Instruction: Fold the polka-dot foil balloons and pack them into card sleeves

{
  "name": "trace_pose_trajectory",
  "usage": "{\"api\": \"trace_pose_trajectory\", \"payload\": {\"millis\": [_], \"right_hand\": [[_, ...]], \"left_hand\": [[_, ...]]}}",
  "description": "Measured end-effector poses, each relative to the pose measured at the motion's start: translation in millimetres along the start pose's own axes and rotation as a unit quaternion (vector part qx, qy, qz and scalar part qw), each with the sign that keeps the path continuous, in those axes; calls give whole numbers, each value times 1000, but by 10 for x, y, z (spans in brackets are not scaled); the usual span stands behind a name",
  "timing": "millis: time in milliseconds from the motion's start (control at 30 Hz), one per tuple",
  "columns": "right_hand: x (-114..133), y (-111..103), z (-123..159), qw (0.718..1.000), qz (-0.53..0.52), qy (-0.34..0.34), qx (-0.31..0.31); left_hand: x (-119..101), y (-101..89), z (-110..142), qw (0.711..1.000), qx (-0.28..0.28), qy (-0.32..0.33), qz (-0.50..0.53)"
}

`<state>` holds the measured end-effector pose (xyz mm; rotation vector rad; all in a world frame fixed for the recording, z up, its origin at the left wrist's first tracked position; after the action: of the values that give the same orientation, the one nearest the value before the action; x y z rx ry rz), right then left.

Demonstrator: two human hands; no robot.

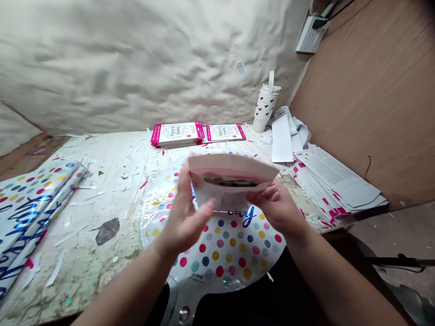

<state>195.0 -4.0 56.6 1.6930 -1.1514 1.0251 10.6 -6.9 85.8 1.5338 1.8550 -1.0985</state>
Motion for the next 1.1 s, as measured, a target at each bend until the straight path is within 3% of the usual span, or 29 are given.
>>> {"api": "trace_pose_trajectory", "payload": {"millis": [67, 200, 300, 367, 467, 500, 567, 667, 767, 900, 1100], "right_hand": [[-19, 55, 9, 1000, 6, -7, -1], [54, 66, -9, 999, 30, -11, -8], [137, -61, -154, 997, 74, -20, -18], [106, -144, -284, 990, 140, 24, 20], [-36, -191, -375, 945, 326, 37, 10], [-84, -156, -355, 920, 391, 2, 8], [-179, 0, -238, 874, 473, -88, 64], [-287, 267, 9, 838, 488, -159, 183], [-304, 388, 137, 832, 494, -169, 189], [-284, 400, 124, 806, 533, -174, 190], [-268, 319, 88, 841, 486, -121, 203]], "left_hand": [[80, 43, 84, 995, 44, -77, 49], [59, -29, 132, 981, 9, -168, 102], [67, -117, 127, 942, 70, -281, 172], [146, -139, 163, 905, 107, -354, 209], [341, -93, 317, 848, 117, -461, 232], [401, -61, 389, 830, 115, -493, 235], [481, 9, 532, 802, 111, -534, 243], [497, 89, 677, 793, 105, -542, 258], [462, 115, 729, 799, 98, -539, 247], [429, 123, 730, 816, 103, -522, 225], [410, 120, 711, 804, 110, -532, 241]]}}
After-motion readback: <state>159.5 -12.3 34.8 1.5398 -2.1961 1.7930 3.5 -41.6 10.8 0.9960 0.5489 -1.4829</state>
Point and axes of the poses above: each hand's wrist, its own z-axis away from the middle knuckle, its own y-axis out of the palm, x = y × z, the point moved 2 cm from there along -z, towards the middle knuckle, and after that the axes turned 5 degrees about -y, right-handed, at the moved point
